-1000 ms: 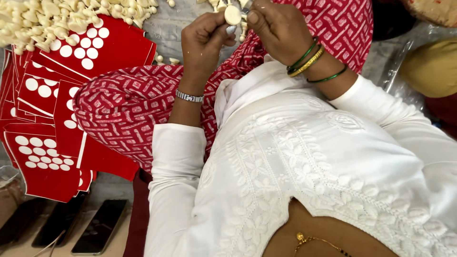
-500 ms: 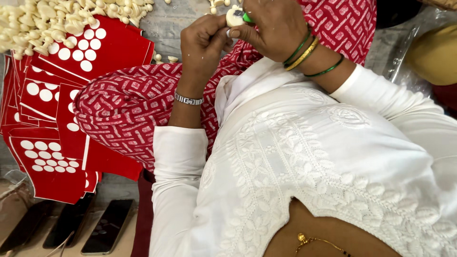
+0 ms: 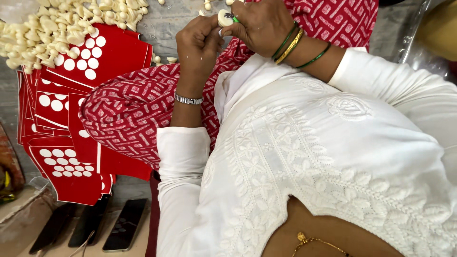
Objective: The person sits on the floor and shapes small white clay pieces by hand, using a small green handheld tool to press and form each piece, then sets the finished piece on a round board or among the pile. They repeatedly pick up raw pieces from a sack and pile on the floor and work them one at a time.
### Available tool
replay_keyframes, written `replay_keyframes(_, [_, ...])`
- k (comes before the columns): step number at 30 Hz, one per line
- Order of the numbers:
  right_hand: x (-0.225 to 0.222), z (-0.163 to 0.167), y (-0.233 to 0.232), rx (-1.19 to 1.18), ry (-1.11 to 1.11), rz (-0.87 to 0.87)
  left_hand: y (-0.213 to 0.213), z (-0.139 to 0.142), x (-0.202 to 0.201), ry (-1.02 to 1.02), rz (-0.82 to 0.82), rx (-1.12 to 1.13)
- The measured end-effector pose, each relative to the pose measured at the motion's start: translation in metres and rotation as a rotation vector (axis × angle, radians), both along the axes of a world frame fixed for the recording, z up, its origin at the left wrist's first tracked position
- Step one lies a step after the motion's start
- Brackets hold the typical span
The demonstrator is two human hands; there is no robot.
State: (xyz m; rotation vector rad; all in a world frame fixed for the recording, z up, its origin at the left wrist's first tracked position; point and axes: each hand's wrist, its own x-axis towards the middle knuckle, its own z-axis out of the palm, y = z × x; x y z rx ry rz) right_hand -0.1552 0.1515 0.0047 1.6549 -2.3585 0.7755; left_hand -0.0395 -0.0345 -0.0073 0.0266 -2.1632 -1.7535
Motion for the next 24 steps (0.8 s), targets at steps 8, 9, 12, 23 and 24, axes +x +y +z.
replay_keyframes(8, [0.003,-0.005,0.004,0.035,-0.096,-0.01,0.004,-0.004,-0.002,-0.019,-0.01,0.015])
replay_keyframes(9, [0.003,-0.004,0.003,0.04,-0.106,-0.016,0.005,-0.003,-0.003,-0.014,-0.008,0.014])
replay_keyframes(12, [0.0,-0.003,0.002,-0.001,-0.031,-0.043,0.006,0.003,-0.005,0.002,-0.022,0.046])
replay_keyframes(23, [-0.005,-0.02,0.005,0.308,-0.188,-0.147,0.003,-0.057,-0.007,-0.207,0.07,-0.19])
replay_keyframes(24, [-0.007,-0.018,0.001,0.483,-0.229,-0.239,0.003,-0.06,-0.008,-0.159,0.008,0.013])
